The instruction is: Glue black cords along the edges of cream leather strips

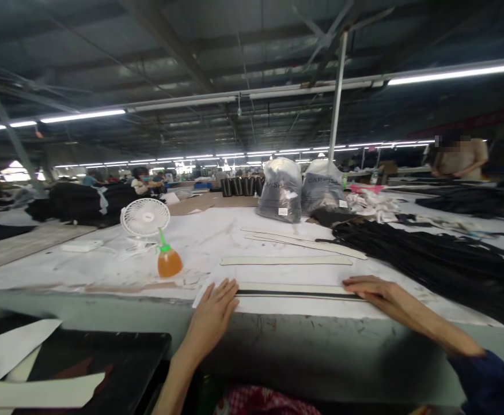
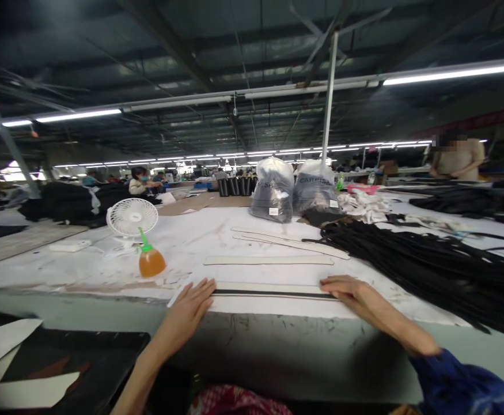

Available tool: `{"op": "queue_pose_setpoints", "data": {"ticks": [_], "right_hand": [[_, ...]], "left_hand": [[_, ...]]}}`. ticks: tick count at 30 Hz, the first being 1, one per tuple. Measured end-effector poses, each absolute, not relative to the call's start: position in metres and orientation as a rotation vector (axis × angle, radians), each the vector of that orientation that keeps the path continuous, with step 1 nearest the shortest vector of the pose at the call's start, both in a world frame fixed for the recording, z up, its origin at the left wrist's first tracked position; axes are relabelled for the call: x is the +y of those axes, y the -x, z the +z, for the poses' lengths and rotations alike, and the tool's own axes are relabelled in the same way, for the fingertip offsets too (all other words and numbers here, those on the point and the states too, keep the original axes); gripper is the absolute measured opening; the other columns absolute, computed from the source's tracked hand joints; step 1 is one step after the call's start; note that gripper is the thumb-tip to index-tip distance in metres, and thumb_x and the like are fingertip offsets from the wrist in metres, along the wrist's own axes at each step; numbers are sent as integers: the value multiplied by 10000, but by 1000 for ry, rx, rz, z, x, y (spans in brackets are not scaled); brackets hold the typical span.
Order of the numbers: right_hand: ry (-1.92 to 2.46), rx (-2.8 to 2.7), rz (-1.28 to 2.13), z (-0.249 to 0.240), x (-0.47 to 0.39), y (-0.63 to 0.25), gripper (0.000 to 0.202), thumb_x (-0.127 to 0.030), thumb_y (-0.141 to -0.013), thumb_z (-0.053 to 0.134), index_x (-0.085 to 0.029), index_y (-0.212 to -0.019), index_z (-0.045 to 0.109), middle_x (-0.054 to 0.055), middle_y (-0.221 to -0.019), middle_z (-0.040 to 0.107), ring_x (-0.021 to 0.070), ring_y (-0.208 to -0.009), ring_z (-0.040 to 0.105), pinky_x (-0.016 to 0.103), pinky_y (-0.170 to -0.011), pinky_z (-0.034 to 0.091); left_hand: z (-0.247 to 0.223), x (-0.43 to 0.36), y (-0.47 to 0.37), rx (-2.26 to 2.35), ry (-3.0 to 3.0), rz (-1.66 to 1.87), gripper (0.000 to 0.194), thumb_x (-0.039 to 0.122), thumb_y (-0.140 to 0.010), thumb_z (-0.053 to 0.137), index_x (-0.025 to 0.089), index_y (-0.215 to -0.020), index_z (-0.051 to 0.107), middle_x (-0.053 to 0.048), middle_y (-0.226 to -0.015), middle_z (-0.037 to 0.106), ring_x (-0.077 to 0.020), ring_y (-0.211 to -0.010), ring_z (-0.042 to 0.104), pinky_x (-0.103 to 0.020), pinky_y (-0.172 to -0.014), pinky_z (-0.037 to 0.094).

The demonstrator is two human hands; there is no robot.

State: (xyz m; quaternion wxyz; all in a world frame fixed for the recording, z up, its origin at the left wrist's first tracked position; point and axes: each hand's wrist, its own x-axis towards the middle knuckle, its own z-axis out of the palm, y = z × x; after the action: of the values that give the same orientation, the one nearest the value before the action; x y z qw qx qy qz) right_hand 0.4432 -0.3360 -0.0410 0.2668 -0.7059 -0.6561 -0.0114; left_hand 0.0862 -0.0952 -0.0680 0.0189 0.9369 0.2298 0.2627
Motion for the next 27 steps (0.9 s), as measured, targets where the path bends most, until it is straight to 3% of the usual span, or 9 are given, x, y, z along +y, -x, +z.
{"op": "queue_pose_setpoints", "data": {"ticks": [5,8,11,14,17,20,23,27], "right_hand": [[1899,-1731,-4,-34,-349,-434,509,-605,-889,387,-253,-1011,735,93,-1172,656,279,-1104,595,440,-987,458],[1892,-1738,18,-38,-354,-440,446,-569,-891,418,-279,-1026,729,78,-1193,645,286,-1122,584,433,-990,460],[1901,-1761,8,-43,-355,-450,408,-548,-895,423,-307,-1032,723,59,-1201,641,292,-1137,571,443,-1007,444],[1983,-1780,-59,-45,-359,-448,430,-537,-863,500,-296,-1188,645,77,-1244,610,309,-1176,533,484,-1028,408],[2030,-1850,-132,-42,-372,-430,525,-494,-805,612,-261,-1274,576,118,-1237,584,311,-1150,529,472,-980,440],[2074,-1845,-181,-34,-395,-407,356,-353,-868,527,-245,-1192,626,114,-1044,605,255,-991,577,402,-864,494],[2155,-1676,-163,-25,-430,-388,336,-256,-900,382,-254,-1107,646,92,-923,594,222,-866,591,362,-779,512],[2240,-1389,-131,-25,-497,-379,260,-218,-795,428,-307,-855,664,73,-841,654,225,-752,624,330,-685,540]], "left_hand": [[-75,-95,-59,601,-2739,1010,434,342,-936,410,236,-1356,440,-52,-1408,480,-197,-1315,420,-427,-1088,375],[-75,-96,-50,732,-2545,1245,403,360,-909,481,238,-1293,507,-65,-1356,539,-211,-1279,468,-411,-1058,418],[-78,-94,-48,751,-2593,1241,412,360,-874,554,249,-1270,528,-65,-1299,589,-232,-1249,501,-438,-1036,439],[-84,-93,-54,577,-2839,1152,461,321,-859,589,275,-1306,489,-51,-1308,583,-252,-1251,495,-504,-1053,400],[-90,-96,-59,434,-2924,1365,348,237,-878,562,265,-1225,557,-50,-1212,647,-240,-1128,589,-471,-989,456],[-89,-107,-63,305,-2859,1567,282,174,-877,551,250,-1143,604,-46,-1087,691,-209,-993,636,-379,-895,509],[-79,-126,-77,201,-2826,1591,336,117,-864,550,244,-1173,588,-43,-1044,691,-191,-942,631,-339,-871,511],[-69,-173,-126,-22,-2765,1589,377,44,-848,521,206,-1183,586,-60,-1046,682,-190,-939,624,-322,-853,525]]}}
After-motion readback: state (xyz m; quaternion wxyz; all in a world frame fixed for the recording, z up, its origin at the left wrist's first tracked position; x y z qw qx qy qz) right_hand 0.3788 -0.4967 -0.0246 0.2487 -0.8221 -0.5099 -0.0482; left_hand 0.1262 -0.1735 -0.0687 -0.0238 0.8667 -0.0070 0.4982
